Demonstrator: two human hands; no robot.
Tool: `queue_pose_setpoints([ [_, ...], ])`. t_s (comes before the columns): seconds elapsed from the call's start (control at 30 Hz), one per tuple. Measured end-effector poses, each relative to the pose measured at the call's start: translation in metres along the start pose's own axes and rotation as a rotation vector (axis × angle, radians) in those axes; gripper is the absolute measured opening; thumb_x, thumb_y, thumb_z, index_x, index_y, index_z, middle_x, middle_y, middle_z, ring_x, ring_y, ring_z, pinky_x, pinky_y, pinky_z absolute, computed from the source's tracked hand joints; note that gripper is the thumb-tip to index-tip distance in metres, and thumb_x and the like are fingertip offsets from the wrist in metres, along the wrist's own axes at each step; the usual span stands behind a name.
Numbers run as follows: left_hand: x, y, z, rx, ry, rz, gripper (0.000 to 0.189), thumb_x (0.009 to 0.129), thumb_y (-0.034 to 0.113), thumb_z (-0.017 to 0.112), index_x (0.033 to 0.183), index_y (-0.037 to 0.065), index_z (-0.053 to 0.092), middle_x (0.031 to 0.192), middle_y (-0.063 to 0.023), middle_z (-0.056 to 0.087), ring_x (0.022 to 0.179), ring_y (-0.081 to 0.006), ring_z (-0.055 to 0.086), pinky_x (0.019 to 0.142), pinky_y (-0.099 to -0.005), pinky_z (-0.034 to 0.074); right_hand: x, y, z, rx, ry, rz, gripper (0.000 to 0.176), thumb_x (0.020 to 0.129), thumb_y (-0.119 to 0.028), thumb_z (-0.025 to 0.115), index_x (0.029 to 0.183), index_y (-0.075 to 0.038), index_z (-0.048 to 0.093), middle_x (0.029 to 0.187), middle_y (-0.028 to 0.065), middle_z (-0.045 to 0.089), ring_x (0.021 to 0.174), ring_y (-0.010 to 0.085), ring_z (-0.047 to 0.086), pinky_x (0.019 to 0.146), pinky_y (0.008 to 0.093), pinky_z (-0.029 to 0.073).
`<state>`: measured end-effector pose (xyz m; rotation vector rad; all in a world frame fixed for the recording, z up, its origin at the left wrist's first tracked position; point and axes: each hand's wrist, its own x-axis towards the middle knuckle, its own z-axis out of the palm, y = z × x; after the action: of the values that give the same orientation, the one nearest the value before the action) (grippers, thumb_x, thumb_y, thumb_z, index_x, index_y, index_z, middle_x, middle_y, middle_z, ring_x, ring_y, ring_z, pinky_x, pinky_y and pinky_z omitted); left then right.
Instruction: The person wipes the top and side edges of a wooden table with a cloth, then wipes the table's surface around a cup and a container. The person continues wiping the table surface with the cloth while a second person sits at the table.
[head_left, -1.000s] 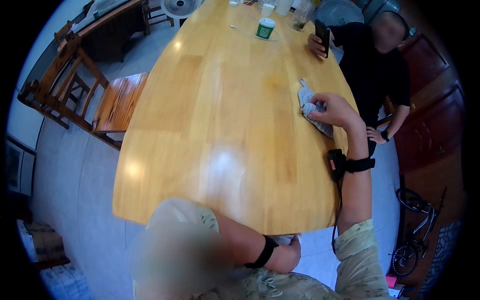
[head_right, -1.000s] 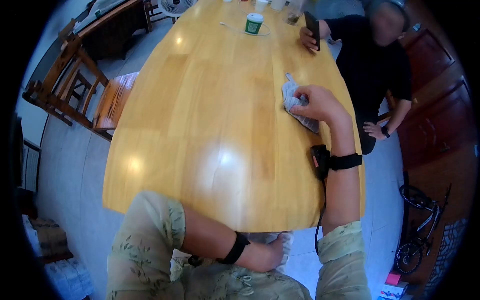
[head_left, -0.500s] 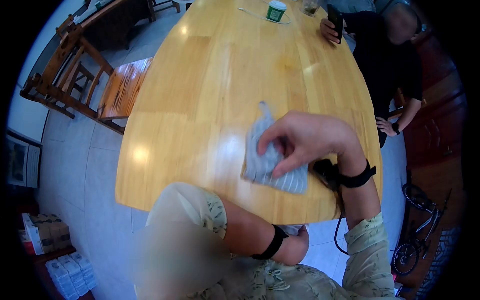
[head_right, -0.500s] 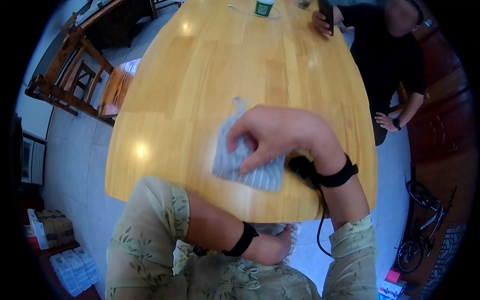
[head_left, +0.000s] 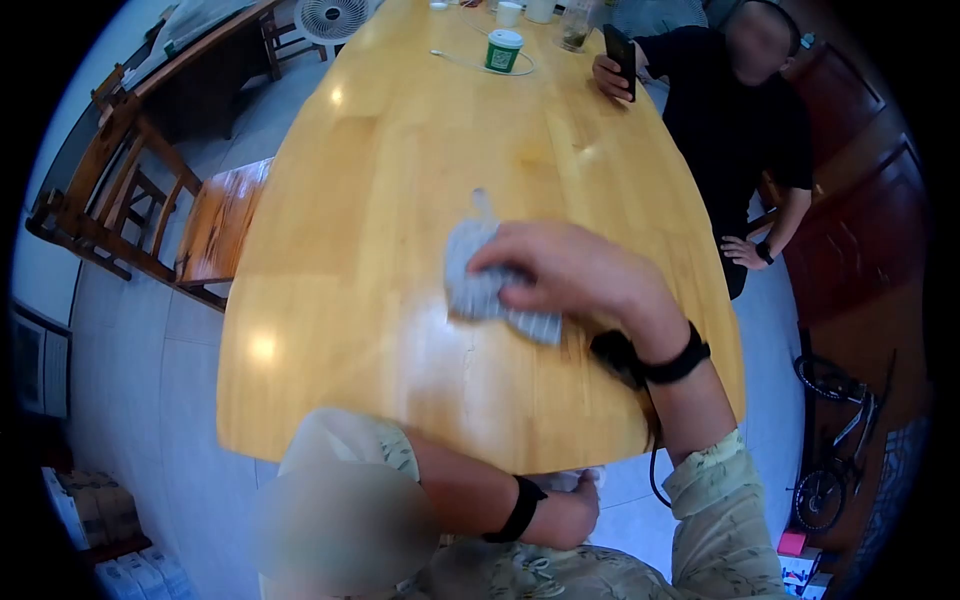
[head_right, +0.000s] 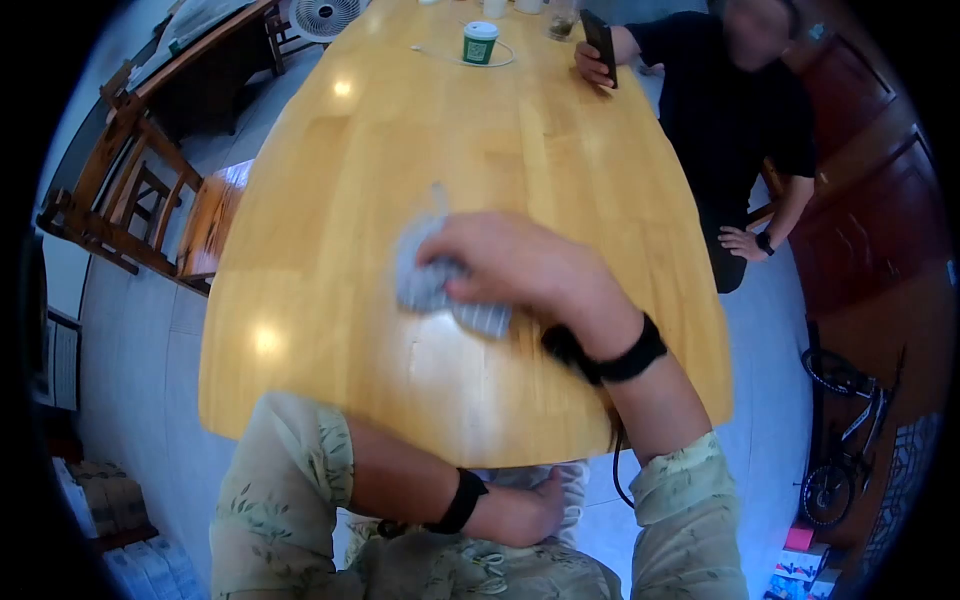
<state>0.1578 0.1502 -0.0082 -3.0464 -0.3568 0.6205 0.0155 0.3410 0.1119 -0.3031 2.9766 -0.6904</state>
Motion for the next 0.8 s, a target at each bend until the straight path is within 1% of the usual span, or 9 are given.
queue_pose_setpoints([
  [0.17,0.002,0.003,0.004,-0.047,0.065,-0.094,0.037,0.092,0.021,0.067,0.123,0.002,0.071,0.133,-0.0176,0.065,0.117,-0.0379,0.064,0.093,-0.0626,0.054,-0.025,0.088,-0.036,0.055,0.19,0.462,0.039,0.091,-0.016,0.069,0.128,-0.003,0.067,0.098,0.0083,0.069,0.089,0.0183,0.067,0.081,0.0335,0.056],
  [0.3,0.011,0.007,0.013,-0.127,0.061,-0.104,0.04,0.09,0.024,0.07,0.123,0.002,0.071,0.134,-0.0168,0.065,0.119,-0.0376,0.063,0.095,-0.0637,0.052,-0.073,0.135,-0.057,0.213,0.346,0.864,0.036,0.093,-0.019,0.067,0.125,-0.002,0.068,0.094,0.0136,0.07,0.078,0.0192,0.068,0.063,0.0304,0.057],
  [0.4,0.014,0.001,0.003,-0.112,-0.005,-0.087,0.044,0.089,0.028,0.072,0.125,0.003,0.071,0.136,-0.0155,0.065,0.12,-0.0378,0.063,0.096,-0.0648,0.051,-0.116,0.18,-0.064,-0.065,0.384,0.981,0.037,0.095,-0.025,0.065,0.125,-0.004,0.067,0.094,0.0176,0.07,0.077,0.024,0.068,0.071,0.0375,0.056],
  [0.47,0.017,-0.003,-0.002,-0.117,-0.129,-0.029,0.047,0.088,0.03,0.073,0.127,0.004,0.07,0.137,-0.0147,0.065,0.121,-0.038,0.062,0.096,-0.0655,0.05,-0.138,0.201,-0.062,-0.464,0.456,1.043,0.04,0.099,-0.034,0.058,0.126,-0.006,0.066,0.102,0.0278,0.069,0.086,0.0393,0.07,0.081,0.0444,0.055],
  [0.57,0.017,-0.004,-0.003,-0.13,-0.127,-0.031,0.05,0.088,0.034,0.074,0.129,0.006,0.069,0.138,-0.0133,0.064,0.123,-0.0382,0.062,0.097,-0.0665,0.049,-0.149,0.204,-0.051,-0.6,0.617,1.024,0.045,0.102,-0.04,0.051,0.127,-0.007,0.066,0.11,0.0305,0.068,0.098,0.0476,0.065,0.088,0.0489,0.053],
  [0.63,0.016,-0.005,-0.005,-0.138,-0.137,0.001,0.051,0.088,0.035,0.074,0.13,0.007,0.069,0.138,-0.0131,0.064,0.123,-0.0384,0.061,0.098,-0.0674,0.049,-0.152,0.228,-0.05,-0.497,0.495,1.13,0.049,0.104,-0.043,0.046,0.136,-0.011,0.062,0.128,0.0325,0.061,0.119,0.0477,0.059,0.102,0.0492,0.048],
  [0.7,0.057,0.001,0.019,-0.15,-0.159,-0.053,0.051,0.088,0.035,0.074,0.13,0.007,0.069,0.139,-0.013,0.064,0.123,-0.0386,0.061,0.098,-0.0676,0.049,-0.168,0.293,-0.028,-0.619,0.525,0.882,0.051,0.104,-0.045,0.045,0.149,-0.021,0.053,0.152,0.0266,0.046,0.139,0.0469,0.044,0.116,0.0491,0.036],
  [0.73,0.072,0.004,0.027,-0.164,-0.182,-0.106,0.051,0.088,0.035,0.074,0.13,0.008,0.069,0.139,-0.0129,0.064,0.123,-0.0388,0.061,0.098,-0.0678,0.049,-0.151,0.25,-0.032,-0.414,0.441,1.082,0.056,0.105,-0.045,0.042,0.157,-0.023,0.04,0.163,0.0268,0.027,0.151,0.0483,0.025,0.123,0.0504,0.021],
  [0.8,0.053,0.0,0.014,-0.18,-0.153,-0.109,0.051,0.087,0.032,0.073,0.128,0.002,0.069,0.139,-0.0144,0.064,0.123,-0.0379,0.062,0.1,-0.0665,0.048,-0.152,0.258,-0.036,-0.378,0.412,1.026,0.058,0.105,-0.045,0.042,0.158,-0.022,0.037,0.165,0.0268,0.023,0.152,0.0488,0.021,0.124,0.0517,0.019],
])
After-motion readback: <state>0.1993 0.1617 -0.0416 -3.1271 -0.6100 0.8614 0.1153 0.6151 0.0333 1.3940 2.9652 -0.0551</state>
